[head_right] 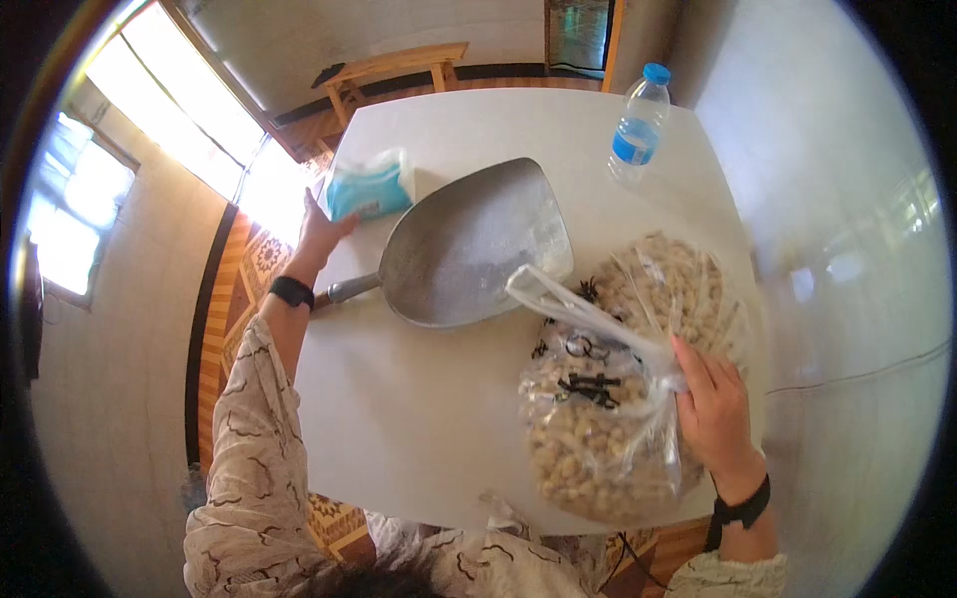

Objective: Peeling peanuts by hand at a table.

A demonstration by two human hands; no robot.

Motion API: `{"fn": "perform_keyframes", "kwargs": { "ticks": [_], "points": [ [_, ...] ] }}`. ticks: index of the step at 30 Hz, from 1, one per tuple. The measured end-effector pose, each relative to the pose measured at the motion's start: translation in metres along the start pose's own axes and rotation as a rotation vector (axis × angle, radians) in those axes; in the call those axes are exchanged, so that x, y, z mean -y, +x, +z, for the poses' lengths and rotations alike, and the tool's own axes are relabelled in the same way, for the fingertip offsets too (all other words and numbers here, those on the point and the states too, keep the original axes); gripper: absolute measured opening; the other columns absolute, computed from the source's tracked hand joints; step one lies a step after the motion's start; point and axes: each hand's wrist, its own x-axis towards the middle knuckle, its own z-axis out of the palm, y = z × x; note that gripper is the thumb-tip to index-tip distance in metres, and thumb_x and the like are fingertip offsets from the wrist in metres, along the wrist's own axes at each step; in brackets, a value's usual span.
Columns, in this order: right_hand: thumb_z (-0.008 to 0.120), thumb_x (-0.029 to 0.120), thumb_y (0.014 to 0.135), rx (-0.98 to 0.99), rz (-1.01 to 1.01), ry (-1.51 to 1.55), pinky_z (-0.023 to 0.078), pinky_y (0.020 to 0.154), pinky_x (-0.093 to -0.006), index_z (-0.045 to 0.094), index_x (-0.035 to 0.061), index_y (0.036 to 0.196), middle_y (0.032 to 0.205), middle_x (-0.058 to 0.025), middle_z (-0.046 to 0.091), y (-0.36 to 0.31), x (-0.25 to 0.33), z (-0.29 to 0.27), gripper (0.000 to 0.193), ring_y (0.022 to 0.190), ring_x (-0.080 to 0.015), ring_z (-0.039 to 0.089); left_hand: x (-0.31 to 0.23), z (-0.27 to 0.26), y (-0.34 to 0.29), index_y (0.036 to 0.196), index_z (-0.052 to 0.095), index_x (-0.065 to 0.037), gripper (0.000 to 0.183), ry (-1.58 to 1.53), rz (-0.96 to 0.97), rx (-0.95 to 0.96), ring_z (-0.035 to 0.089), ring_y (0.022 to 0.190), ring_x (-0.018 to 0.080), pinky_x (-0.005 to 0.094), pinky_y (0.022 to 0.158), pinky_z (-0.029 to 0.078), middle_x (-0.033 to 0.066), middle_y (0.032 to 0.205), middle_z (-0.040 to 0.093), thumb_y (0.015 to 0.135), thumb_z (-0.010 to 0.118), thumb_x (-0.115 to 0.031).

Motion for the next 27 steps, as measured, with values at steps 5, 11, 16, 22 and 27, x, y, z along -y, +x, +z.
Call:
{"fn": "perform_keyframes", "kwargs": {
  "ticks": [5, 11, 16, 22, 27],
  "points": [
    [0.057, -0.008, 0.069, -0.151, 0.089, 0.0, 0.045, 0.066, -0.0373, 0.051, 0.008, 0.123, 0.082, -0.013, 0.058, -0.005, 0.012, -0.024, 0.056, 0.071, -0.029, 0.054, -0.041, 0.008, -0.046, 0.137, 0.027, -0.004, 0.084, -0.219, 0.187, 0.137, 0.045, 0.116, 0.0346, 0.0373, 0.098, 0.037, 0.0266, 0.128, 0.041, 0.071, 0.073, -0.029],
    [0.054, -0.006, 0.074, -0.355, 0.149, 0.028, 0.046, 0.062, -0.0377, 0.051, 0.0119, 0.123, 0.076, -0.0139, 0.057, -0.005, 0.016, -0.027, 0.052, 0.068, -0.0288, 0.055, -0.035, -0.001, -0.099, 0.116, 0.058, -0.015, 0.043, 0.053, 0.664, 0.493, 0.05, 0.109, 0.0351, 0.0397, 0.092, 0.041, 0.0204, 0.125, 0.046, 0.075, 0.069, -0.022],
    [0.056, -0.004, 0.074, -0.373, 0.242, 0.05, 0.047, 0.064, -0.0356, 0.052, 0.0127, 0.121, 0.078, -0.0142, 0.059, -0.027, 0.02, -0.03, 0.051, 0.071, -0.0277, 0.059, -0.018, -0.012, -0.114, 0.104, 0.065, -0.014, 0.026, 0.013, 0.732, 0.379, 0.056, 0.099, 0.0312, 0.0374, 0.085, 0.045, 0.0156, 0.106, 0.059, 0.078, 0.062, -0.011],
    [0.062, 0.005, 0.071, -0.312, 0.346, 0.029, 0.048, 0.062, -0.0355, 0.051, 0.0138, 0.12, 0.076, -0.0143, 0.061, -0.025, 0.018, -0.037, 0.051, 0.068, -0.0284, 0.061, 0.007, 0.002, -0.083, 0.103, 0.064, -0.012, 0.027, 0.099, 0.666, 0.15, 0.058, 0.091, 0.0309, 0.0369, 0.08, 0.048, 0.0133, 0.097, 0.061, 0.078, 0.059, -0.006],
    [0.062, 0.011, 0.07, -0.34, 0.269, -0.008, 0.047, 0.059, -0.0369, 0.054, 0.013, 0.114, 0.068, -0.014, 0.06, -0.019, 0.021, -0.035, 0.045, 0.063, -0.0288, 0.06, -0.031, 0.014, -0.12, 0.112, 0.058, -0.009, 0.036, 0.589, 0.495, -0.207, 0.054, 0.101, 0.032, 0.0394, 0.086, 0.044, 0.0155, 0.108, 0.058, 0.077, 0.063, -0.011]
  ]
}}
